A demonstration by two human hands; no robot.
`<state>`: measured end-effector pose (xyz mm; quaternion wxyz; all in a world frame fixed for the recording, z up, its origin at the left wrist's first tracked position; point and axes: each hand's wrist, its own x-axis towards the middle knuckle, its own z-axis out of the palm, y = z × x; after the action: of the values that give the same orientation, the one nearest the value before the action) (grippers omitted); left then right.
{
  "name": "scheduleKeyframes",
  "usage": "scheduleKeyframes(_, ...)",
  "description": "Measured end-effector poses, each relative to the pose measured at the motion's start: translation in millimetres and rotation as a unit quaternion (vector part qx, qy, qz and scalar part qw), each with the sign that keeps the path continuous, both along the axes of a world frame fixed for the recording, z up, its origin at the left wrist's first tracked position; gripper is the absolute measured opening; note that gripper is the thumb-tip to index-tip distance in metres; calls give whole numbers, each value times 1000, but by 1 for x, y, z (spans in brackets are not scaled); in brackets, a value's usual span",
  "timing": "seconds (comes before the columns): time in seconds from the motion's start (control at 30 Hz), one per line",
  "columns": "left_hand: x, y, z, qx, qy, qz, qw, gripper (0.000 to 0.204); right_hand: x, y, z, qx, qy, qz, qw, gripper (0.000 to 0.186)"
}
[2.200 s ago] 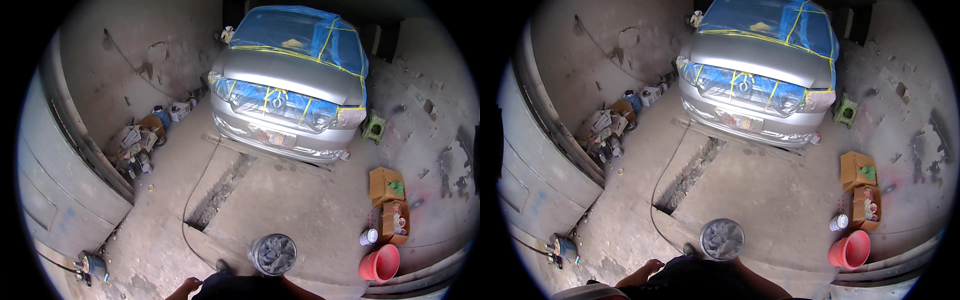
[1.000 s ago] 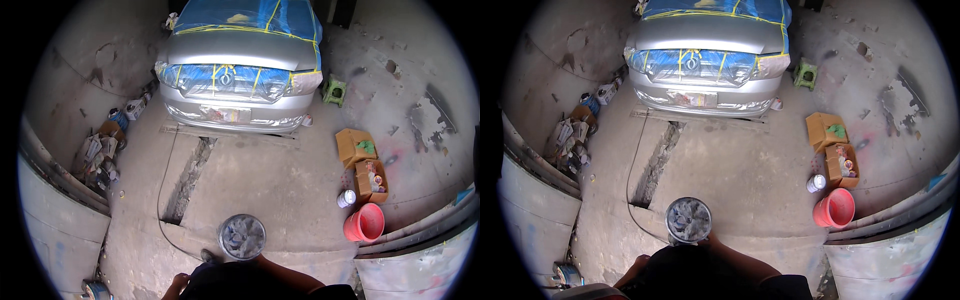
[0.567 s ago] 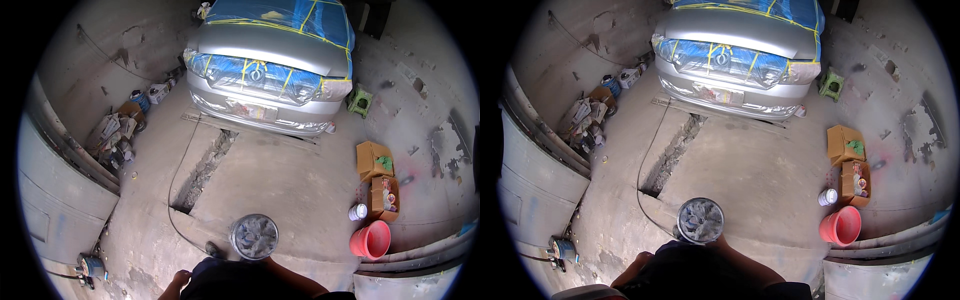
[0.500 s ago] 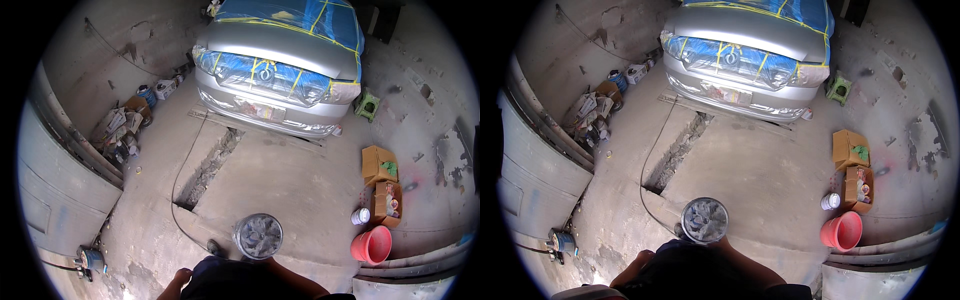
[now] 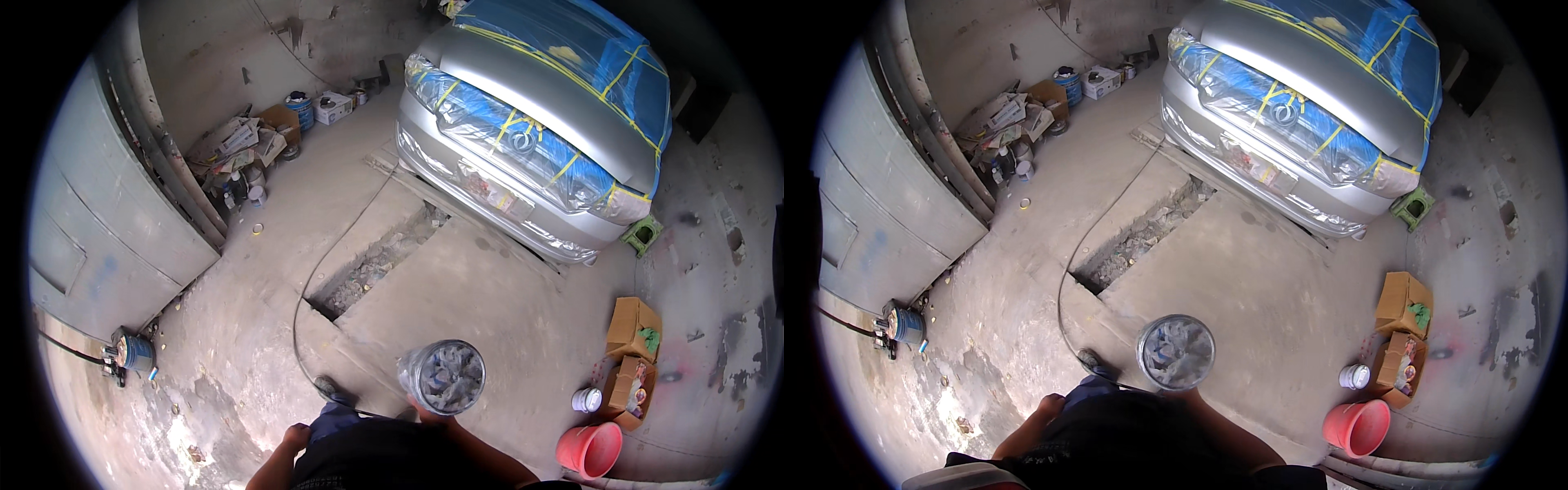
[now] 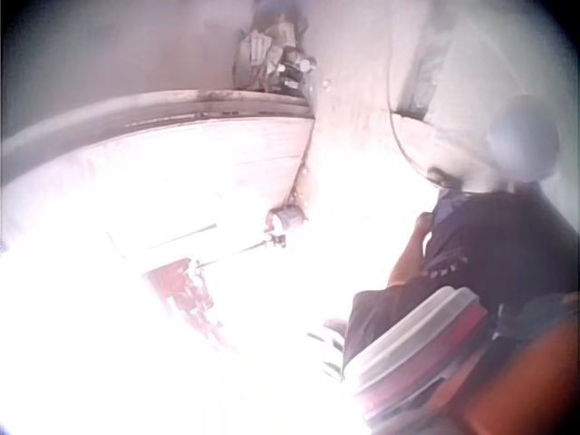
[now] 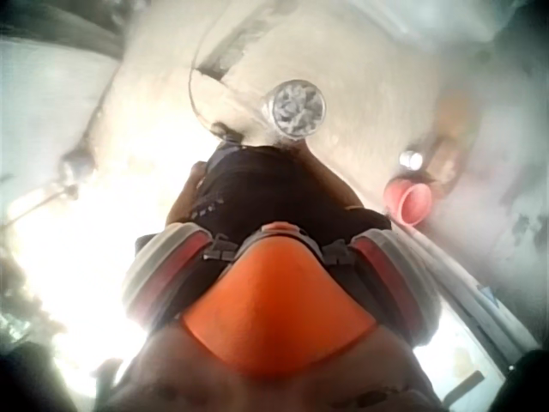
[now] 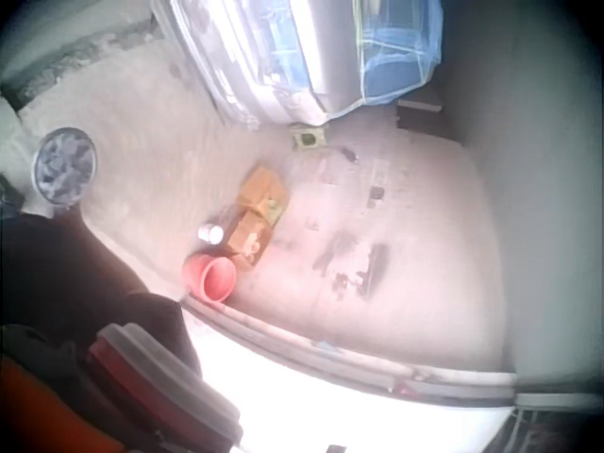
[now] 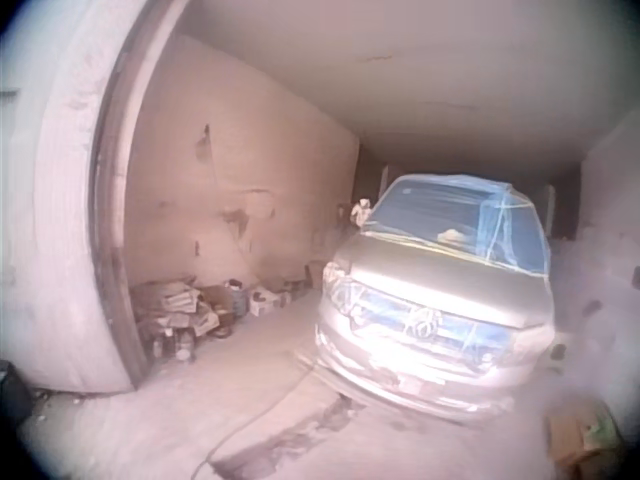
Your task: The person uses a spray gun to apply paint to the rear section of a silver car. The car is partially masked with plastic sheeting and tape. The person moves around the vehicle to cover different areas and periodically touches the painted surface to inspect the finish.
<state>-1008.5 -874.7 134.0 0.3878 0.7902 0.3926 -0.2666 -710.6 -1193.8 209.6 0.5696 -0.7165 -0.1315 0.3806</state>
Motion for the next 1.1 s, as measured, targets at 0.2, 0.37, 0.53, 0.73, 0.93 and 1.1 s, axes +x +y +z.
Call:
scheduleKeyframes(0.2, -16, 69, -26, 11, -35, 59, 998, 43, 20, 93, -7, 41, -214, 53, 974, 39)
scheduleKeyframes(0.37, -15, 127, -9, -34, -31, 118, 992, 40, 22, 168, 16, 24, -194, 63, 979, 34)
scheduleKeyframes(0.53, -2, 173, 41, -124, -34, 279, 952, 31, 33, 230, 64, 12, -183, 44, 982, 29)
scheduleKeyframes(0.73, -13, 199, 29, -145, 2, 311, 939, 30, 61, 294, 82, 9, -160, 34, 987, 23)
scheduleKeyframes(0.93, -5, 234, 6, -77, 47, 238, 967, 33, 116, 399, 80, 45, -156, 68, 984, 18)
scheduleKeyframes(1.1, 49, 283, 47, -76, 58, 312, 945, 35, 163, 510, 97, 85, -185, 134, 970, 13)
